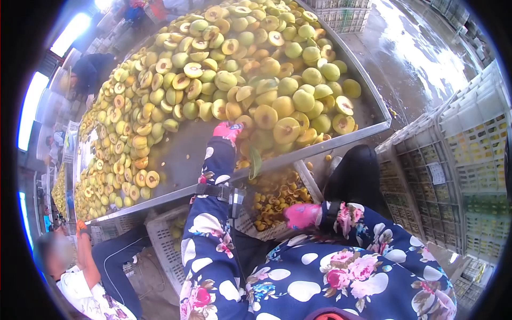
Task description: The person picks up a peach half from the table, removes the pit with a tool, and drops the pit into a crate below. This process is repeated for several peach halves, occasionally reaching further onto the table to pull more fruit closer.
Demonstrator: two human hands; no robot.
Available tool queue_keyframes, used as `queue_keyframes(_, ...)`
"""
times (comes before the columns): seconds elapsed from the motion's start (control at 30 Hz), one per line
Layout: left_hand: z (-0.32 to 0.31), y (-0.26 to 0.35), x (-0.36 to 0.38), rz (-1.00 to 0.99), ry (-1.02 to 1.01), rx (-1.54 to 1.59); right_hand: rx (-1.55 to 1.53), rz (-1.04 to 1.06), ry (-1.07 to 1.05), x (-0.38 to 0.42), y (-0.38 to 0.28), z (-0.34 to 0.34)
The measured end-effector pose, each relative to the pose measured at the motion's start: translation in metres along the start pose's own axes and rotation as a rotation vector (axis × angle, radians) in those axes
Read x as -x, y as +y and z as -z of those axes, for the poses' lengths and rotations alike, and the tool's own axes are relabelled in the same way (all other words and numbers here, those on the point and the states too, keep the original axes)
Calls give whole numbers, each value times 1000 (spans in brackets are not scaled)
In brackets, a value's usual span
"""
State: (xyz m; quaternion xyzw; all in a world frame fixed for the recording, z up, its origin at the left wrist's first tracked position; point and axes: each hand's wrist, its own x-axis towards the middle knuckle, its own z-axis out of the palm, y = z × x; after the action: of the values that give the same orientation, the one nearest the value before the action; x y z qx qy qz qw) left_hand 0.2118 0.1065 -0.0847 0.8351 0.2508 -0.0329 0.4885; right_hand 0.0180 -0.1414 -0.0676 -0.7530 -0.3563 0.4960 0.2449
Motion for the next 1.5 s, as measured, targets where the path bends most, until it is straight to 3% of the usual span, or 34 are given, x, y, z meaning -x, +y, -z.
queue_keyframes(0.1, 14, 4, 24, -30, -165, 475, -599, -37, 169, 35, -42, 32)
queue_keyframes(0.2, 35, 28, 75, -22, -371, 860, -1323, 465, 331, 29, -26, 25)
queue_keyframes(0.3, 44, 44, 139, -14, -487, 1020, -1323, 433, 643, 44, -47, 58)
queue_keyframes(0.4, 37, 36, 177, 3, -446, 1064, -1247, 388, 740, 48, -63, 76)
queue_keyframes(0.5, 23, 29, 203, -177, -323, 925, -1253, 432, 811, 36, -65, 71)
queue_keyframes(0.63, 20, 34, 226, -208, -292, 755, -1084, 377, 888, 33, -64, 63)
queue_keyframes(0.73, 27, 26, 226, -136, -640, 1097, -991, 428, 897, 25, -55, 54)
queue_keyframes(0.83, 19, 1, 219, -107, -595, 1059, -917, 441, 897, 24, -56, 52)
queue_keyframes(0.9, 12, 0, 227, -136, -421, 951, -858, 462, 940, 18, -55, 46)
queue_keyframes(1.03, 2, -6, 232, -11, -100, 916, -1054, 472, 673, 24, -58, 48)
queue_keyframes(1.1, 9, -9, 233, -159, -147, 1002, -1065, 374, 478, 41, -68, 52)
queue_keyframes(1.17, 21, -8, 231, -169, -180, 1105, -1090, 355, 354, 53, -76, 50)
queue_keyframes(1.23, 41, 3, 229, -27, -207, 1216, -1094, 288, 265, 61, -78, 49)
queue_keyframes(1.27, 51, 16, 233, -11, -356, 1238, -1085, 232, 230, 63, -78, 49)
queue_keyframes(1.37, 57, 26, 241, -167, -402, 1011, -1147, 196, 134, 67, -80, 46)
queue_keyframes(1.5, 43, 20, 246, -252, -289, 793, -1360, 284, -80, 63, -77, 31)
